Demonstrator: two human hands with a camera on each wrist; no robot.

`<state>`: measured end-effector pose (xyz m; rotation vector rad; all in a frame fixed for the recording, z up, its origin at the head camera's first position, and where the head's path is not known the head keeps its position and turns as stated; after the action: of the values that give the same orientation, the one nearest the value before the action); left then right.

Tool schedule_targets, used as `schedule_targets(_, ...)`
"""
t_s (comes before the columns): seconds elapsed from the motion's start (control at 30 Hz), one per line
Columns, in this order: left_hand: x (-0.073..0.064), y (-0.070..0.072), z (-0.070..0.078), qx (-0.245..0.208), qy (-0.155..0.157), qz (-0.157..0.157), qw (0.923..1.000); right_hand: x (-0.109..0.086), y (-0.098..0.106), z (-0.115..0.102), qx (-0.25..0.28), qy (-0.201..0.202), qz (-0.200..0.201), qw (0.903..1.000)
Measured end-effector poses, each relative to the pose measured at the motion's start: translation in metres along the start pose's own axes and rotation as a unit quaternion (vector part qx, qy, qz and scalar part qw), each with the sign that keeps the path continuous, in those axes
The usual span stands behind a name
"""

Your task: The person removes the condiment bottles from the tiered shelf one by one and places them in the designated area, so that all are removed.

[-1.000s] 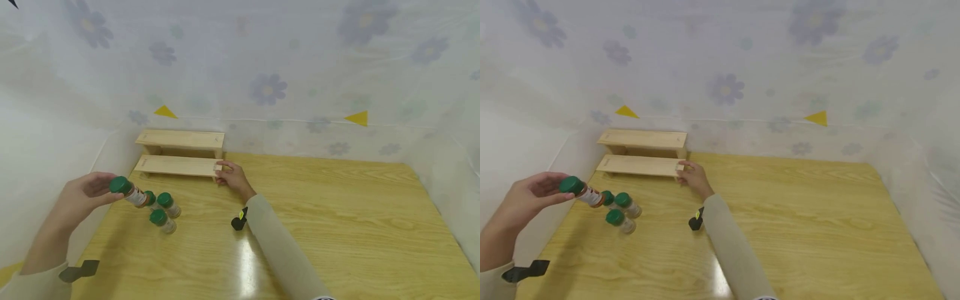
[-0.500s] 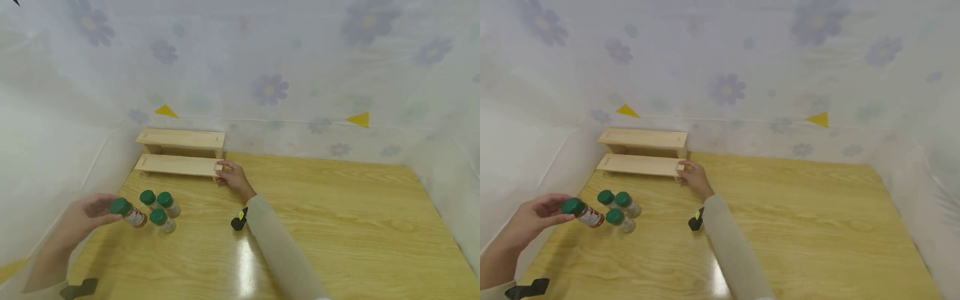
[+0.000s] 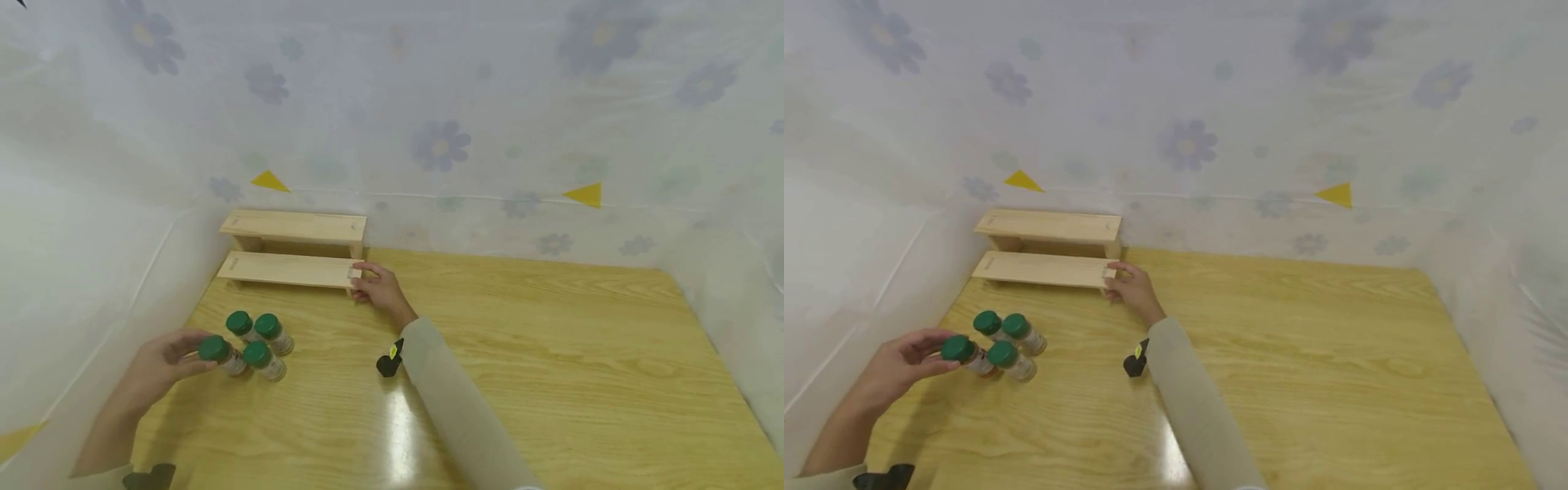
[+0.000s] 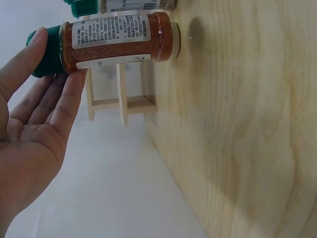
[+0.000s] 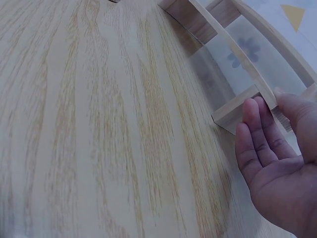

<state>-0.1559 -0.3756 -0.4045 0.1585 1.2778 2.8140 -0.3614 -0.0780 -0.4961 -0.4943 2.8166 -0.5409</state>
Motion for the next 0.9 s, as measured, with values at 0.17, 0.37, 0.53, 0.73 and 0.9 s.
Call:
schedule_targets(0.17, 0.001, -0.008, -0.003, 0.002, 0.005, -0.004, 1.0000, -0.001, -0.001, -0.001, 0.005, 0.005, 0.003, 1.0000)
schedule_targets(0.37, 0.002, -0.015, -0.009, -0.001, 0.026, 0.006, 0.9996, -0.001, -0.001, 0.000, 0.001, 0.000, 0.003, 1.0000)
schedule_targets(0.53, 0.004, -0.015, -0.009, 0.011, 0.049, 0.004, 0.9987, 0.001, 0.000, -0.001, 0.000, -0.001, 0.000, 1.0000)
schedule_targets(0.73, 0.004, -0.016, -0.010, 0.029, 0.075, -0.013, 0.9966, 0.002, 0.001, -0.002, 0.002, 0.002, 0.001, 1.0000)
schedule_targets(0.9, -0.002, -0.018, -0.011, 0.020, 0.068, -0.015, 0.9974, 0.000, -0.001, 0.000, -0.003, -0.009, 0.008, 0.9999)
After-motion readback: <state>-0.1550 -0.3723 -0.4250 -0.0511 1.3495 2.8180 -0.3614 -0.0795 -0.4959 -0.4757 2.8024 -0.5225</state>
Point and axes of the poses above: each hand's wrist, its own x-axis towards the middle knuckle, its own y-axis out of the back of the hand, z = x × y, the point moved 7 cm from there along x, towards the middle knuckle, and after that the axes turned 15 degrees about x, right-handed, at the moved point
